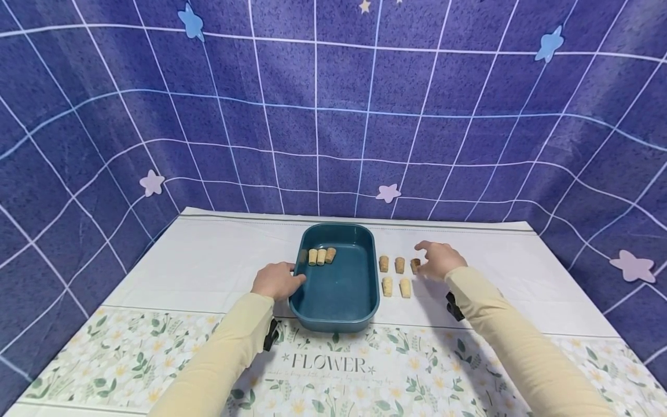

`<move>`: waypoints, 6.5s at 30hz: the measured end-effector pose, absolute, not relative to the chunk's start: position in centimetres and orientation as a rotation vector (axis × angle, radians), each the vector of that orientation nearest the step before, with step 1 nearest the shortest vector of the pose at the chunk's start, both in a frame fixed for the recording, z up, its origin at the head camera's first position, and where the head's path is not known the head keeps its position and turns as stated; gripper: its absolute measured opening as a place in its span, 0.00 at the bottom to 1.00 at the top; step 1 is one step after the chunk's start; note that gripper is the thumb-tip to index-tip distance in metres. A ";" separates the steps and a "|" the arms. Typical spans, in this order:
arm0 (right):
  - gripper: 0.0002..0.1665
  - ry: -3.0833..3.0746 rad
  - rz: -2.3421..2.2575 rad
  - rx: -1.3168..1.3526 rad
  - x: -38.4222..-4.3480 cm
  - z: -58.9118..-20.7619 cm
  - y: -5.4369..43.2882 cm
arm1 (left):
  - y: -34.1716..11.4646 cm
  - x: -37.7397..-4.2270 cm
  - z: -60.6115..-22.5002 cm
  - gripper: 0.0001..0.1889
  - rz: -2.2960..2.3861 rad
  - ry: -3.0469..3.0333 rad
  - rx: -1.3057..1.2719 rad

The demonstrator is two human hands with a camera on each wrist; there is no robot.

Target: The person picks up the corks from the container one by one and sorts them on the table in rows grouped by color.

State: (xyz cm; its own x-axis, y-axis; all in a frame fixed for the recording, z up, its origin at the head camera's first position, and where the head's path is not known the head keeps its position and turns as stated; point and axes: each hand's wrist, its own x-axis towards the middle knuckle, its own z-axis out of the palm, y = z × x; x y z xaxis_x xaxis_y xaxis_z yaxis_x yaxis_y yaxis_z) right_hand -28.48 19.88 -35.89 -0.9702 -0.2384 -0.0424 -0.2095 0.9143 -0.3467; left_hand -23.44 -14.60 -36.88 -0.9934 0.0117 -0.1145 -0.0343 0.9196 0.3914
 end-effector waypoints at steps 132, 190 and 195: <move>0.02 3.017 -0.346 -0.434 -29.0 -32.9 1.7 | -14.8 -23.6 -36.8 0.24 0.581 2.966 -0.027; 0.26 3.056 -0.452 -0.496 -28.1 -31.9 15.7 | -14.7 -23.3 -36.9 0.22 0.598 2.971 -0.030; 0.25 3.065 -0.465 -0.496 -28.0 -32.3 17.1 | -14.7 -23.4 -36.9 0.22 0.594 2.975 -0.018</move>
